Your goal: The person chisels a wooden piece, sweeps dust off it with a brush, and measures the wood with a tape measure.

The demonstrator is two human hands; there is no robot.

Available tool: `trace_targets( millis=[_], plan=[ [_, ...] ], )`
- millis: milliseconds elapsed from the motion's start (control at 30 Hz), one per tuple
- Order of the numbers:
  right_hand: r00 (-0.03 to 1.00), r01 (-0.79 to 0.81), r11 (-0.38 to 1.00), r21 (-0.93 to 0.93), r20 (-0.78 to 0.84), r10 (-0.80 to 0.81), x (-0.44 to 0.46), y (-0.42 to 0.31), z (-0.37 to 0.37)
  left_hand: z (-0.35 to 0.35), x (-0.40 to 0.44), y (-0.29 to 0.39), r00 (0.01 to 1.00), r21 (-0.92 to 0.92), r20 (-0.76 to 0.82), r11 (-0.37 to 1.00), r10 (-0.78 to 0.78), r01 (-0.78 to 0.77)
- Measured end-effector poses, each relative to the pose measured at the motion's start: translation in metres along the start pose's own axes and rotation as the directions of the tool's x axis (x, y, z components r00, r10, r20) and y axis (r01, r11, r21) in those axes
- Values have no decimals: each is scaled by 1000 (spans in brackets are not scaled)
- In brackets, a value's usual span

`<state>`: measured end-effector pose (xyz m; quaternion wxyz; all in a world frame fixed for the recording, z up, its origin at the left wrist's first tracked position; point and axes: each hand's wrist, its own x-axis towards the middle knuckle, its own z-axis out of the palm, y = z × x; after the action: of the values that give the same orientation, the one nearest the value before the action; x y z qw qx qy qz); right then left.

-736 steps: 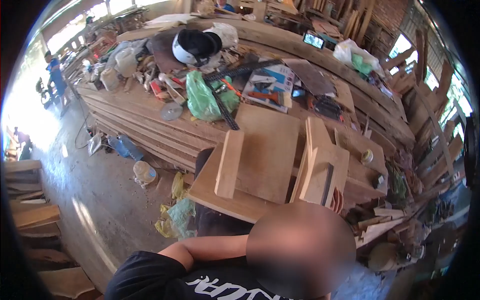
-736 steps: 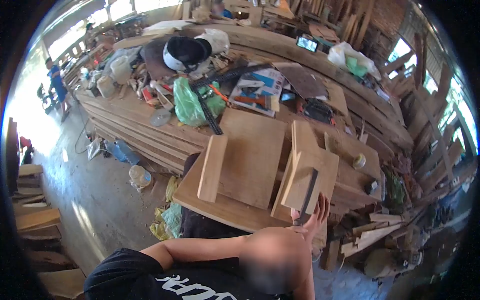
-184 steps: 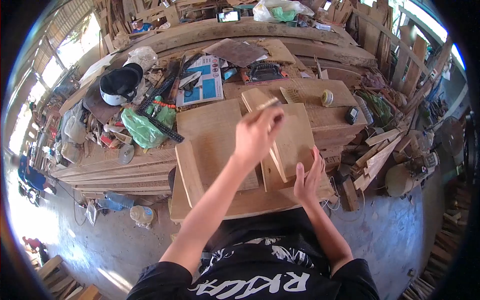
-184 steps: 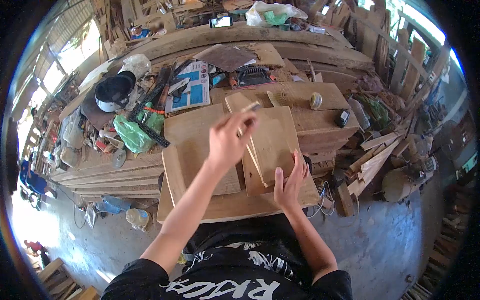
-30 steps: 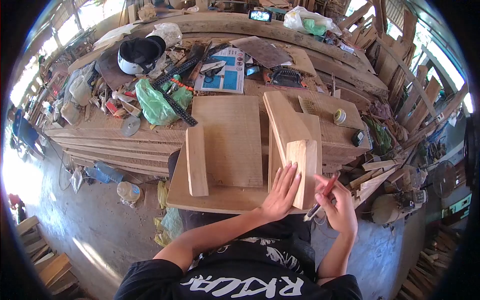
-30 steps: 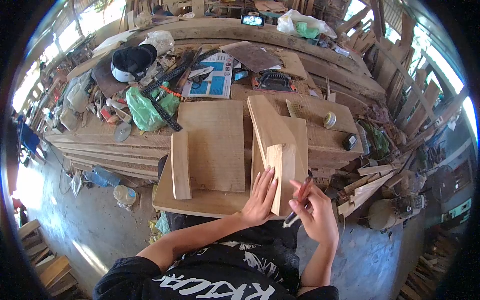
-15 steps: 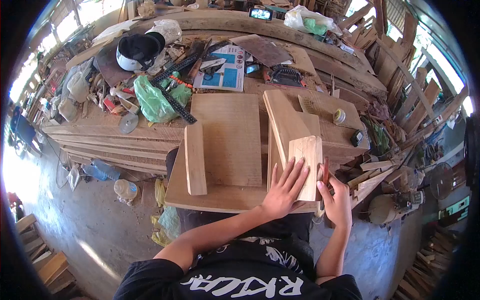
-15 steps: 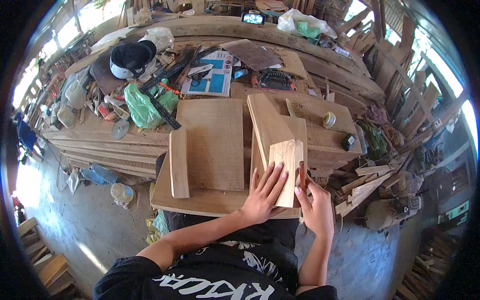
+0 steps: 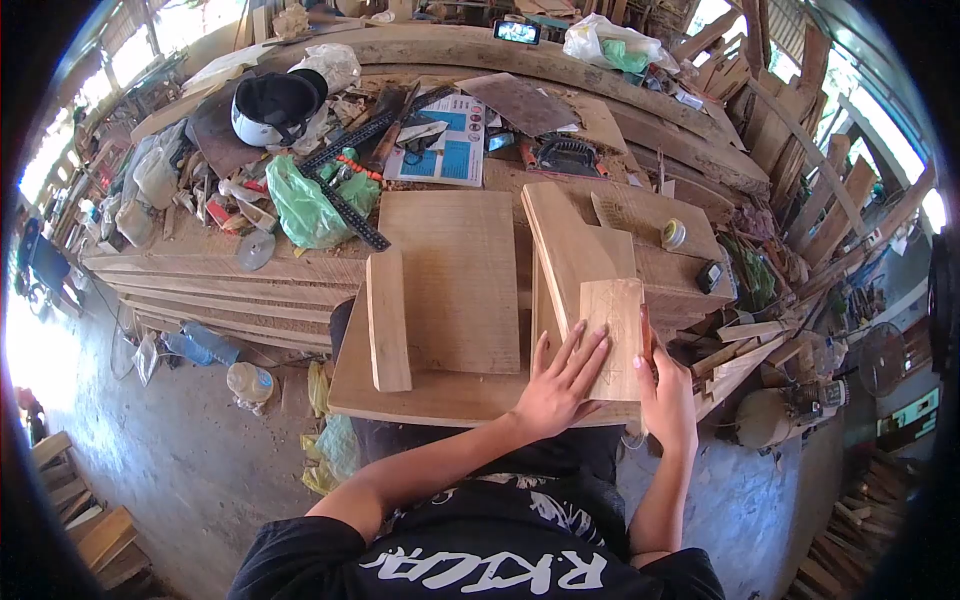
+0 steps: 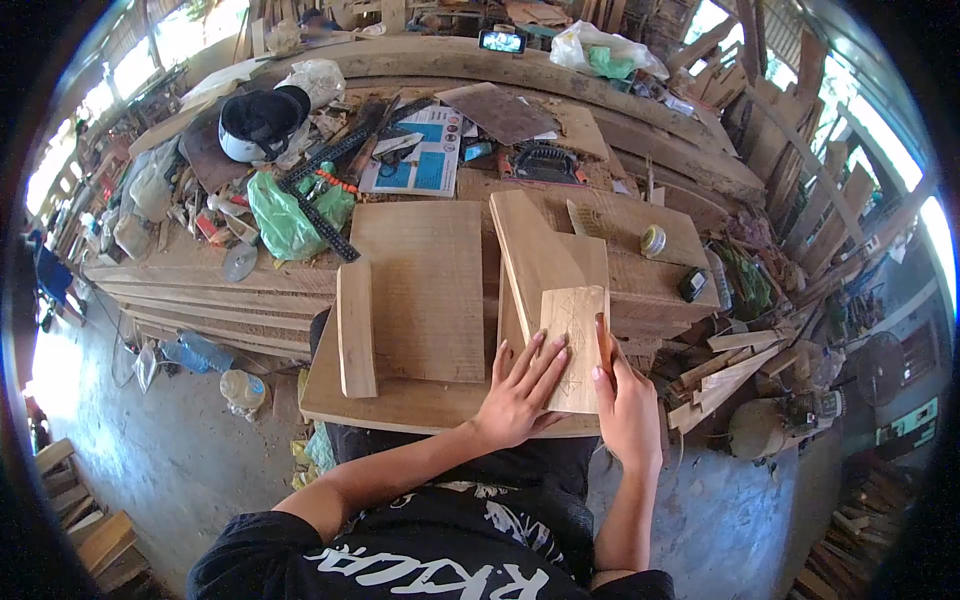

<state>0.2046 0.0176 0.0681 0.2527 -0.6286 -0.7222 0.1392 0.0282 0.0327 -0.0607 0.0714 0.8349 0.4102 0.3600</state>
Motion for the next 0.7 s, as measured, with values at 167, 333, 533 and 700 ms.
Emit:
trace_targets(
  millis=[167,333,533,700],
  plan=[
    [998,49,998,-39,-25,-50,0,-5,-2,2,-2,-1,1000,4,-18,1000,0,0],
    [998,3,998,-63,-55,-7,1,-2,4,7,-5,-4,998,-79,-62,997,3,-7],
    [979,123,990,-61,-154,-131,4,6,20,6,-8,-7,997,-38,-74,999,-24,21],
    [968,233,971,-47,-82,-236,3,0,23,11,-9,-8,994,2,-98,999,-44,44]
  ],
)
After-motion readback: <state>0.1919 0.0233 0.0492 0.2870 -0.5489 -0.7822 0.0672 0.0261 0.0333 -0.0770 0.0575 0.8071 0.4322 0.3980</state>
